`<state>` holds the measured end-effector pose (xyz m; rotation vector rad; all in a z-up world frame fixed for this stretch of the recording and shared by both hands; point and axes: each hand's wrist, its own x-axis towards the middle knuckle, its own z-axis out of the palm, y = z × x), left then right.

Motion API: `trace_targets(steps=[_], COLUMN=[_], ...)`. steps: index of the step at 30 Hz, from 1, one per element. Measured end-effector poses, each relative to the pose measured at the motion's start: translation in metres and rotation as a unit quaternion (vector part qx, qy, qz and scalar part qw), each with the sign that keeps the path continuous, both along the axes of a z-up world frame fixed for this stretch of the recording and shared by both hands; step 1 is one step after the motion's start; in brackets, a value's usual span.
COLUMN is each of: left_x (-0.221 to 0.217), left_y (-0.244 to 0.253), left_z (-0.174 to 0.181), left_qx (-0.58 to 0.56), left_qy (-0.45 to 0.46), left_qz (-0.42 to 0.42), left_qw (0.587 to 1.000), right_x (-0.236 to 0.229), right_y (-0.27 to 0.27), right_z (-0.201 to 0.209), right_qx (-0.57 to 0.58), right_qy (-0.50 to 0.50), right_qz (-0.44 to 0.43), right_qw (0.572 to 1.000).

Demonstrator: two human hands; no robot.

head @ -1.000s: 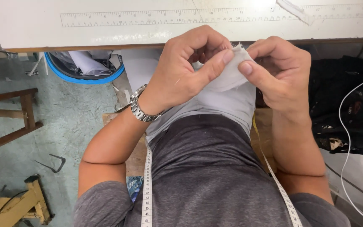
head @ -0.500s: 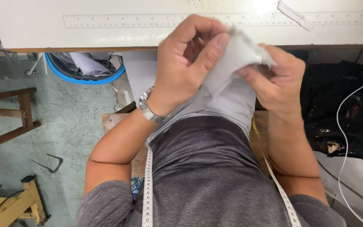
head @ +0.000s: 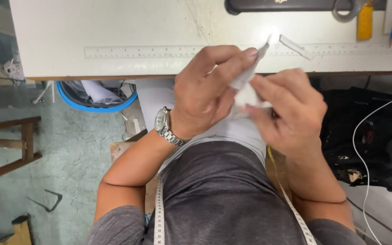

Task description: The person is sewing a small white fabric piece by hand. They use a needle and thread to stitch the fabric, occasionally adjusting the fabric and pulling the thread through. The person also uses a pen to mark the fabric and a ruler to measure it.

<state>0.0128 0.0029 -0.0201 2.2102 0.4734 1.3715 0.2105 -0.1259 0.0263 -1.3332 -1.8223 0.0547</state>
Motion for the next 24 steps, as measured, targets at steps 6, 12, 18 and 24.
trace_targets(steps=[6,12,18,24], left_x=[0.000,0.004,-0.006,0.000], left_y=[0.003,-0.002,0.001,0.005], left_z=[0.040,0.040,0.041,0.034], left_qx=[-0.286,-0.317,-0.262,-0.296], left_qy=[-0.137,-0.142,-0.074,-0.121], left_qz=[-0.136,-0.187,-0.170,-0.181], left_qw=[0.938,0.919,0.947,0.930], right_x=[0.004,0.013,0.009,0.002], right_y=[0.008,0.025,0.027,0.028], right_z=[0.026,0.038,0.031,0.020], right_qx=[0.020,-0.129,-0.126,0.005], right_qy=[0.147,0.338,0.353,0.315], right_qz=[0.000,0.017,0.039,-0.020], right_qw=[0.989,0.932,0.926,0.949])
